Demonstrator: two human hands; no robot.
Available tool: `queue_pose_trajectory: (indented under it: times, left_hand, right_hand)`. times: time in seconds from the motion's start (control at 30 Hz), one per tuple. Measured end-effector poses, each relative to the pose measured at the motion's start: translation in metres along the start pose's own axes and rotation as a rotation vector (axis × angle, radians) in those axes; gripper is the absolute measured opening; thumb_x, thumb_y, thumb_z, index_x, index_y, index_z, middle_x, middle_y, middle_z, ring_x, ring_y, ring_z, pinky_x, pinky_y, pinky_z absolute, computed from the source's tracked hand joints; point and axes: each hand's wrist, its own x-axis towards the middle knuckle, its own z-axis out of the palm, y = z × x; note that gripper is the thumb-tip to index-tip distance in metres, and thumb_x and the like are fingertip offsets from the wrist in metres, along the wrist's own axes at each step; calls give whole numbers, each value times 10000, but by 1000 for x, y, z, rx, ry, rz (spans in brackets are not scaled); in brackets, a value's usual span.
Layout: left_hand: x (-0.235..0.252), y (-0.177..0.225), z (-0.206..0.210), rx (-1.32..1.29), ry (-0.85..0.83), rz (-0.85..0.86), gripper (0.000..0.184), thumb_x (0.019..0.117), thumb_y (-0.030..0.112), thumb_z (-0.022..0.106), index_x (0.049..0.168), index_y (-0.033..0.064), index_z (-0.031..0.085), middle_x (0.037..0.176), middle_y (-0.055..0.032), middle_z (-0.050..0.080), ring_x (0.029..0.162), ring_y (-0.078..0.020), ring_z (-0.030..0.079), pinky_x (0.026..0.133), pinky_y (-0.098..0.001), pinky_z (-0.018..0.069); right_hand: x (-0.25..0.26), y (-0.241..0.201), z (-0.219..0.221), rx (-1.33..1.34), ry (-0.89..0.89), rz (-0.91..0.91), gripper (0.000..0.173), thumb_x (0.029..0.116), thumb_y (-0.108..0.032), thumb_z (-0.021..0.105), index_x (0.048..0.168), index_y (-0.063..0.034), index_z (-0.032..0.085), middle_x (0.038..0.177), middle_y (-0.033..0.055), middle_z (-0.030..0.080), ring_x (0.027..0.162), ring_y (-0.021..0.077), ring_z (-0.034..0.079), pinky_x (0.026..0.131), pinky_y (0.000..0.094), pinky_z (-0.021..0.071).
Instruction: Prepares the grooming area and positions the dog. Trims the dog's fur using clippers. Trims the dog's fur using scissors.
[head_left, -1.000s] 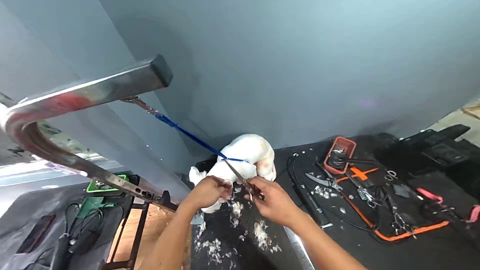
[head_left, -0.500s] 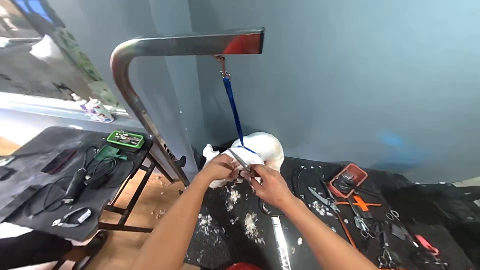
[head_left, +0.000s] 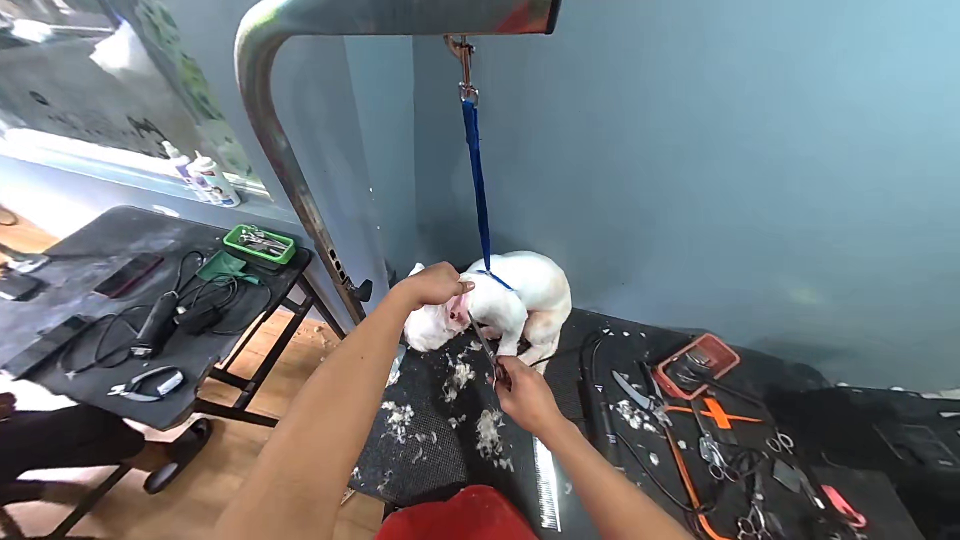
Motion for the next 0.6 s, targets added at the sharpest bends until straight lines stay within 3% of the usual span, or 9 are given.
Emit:
queue_pose_trajectory:
  times: [0.2, 0.37, 0.6]
  left_hand:
    - [4, -1, 2, 2, -19, 9, 455, 1057, 400, 547, 936, -28, 648, 897, -180, 660, 841, -269, 646, 793, -494, 529]
    - [6, -4, 1, -29, -27, 7, 435, 1058, 383, 551, 950, -26, 651, 899, -172, 662, 833, -255, 646, 787, -474, 531]
    - [4, 0, -2, -60, -17, 0, 448, 1056, 392, 551, 943, -28, 661, 891, -174, 680, 823, -256, 665, 784, -481, 545]
  right_hand:
    - [4, -1, 9, -24, -117, -41, 366, 994, -273, 608, 1307, -86, 642, 1176, 80, 702, 1038, 213, 692, 965, 421, 557]
    - [-1, 7, 22, -105, 60, -128, 480, 944, -442, 650, 1245, -69, 669, 1077, 89, 717, 907, 231, 712, 822, 441, 599]
    - [4, 9, 20, -196, 66, -132, 412, 966, -359, 635, 1245, -59, 678, 1116, 118, 723, 951, 285, 727, 828, 489, 601]
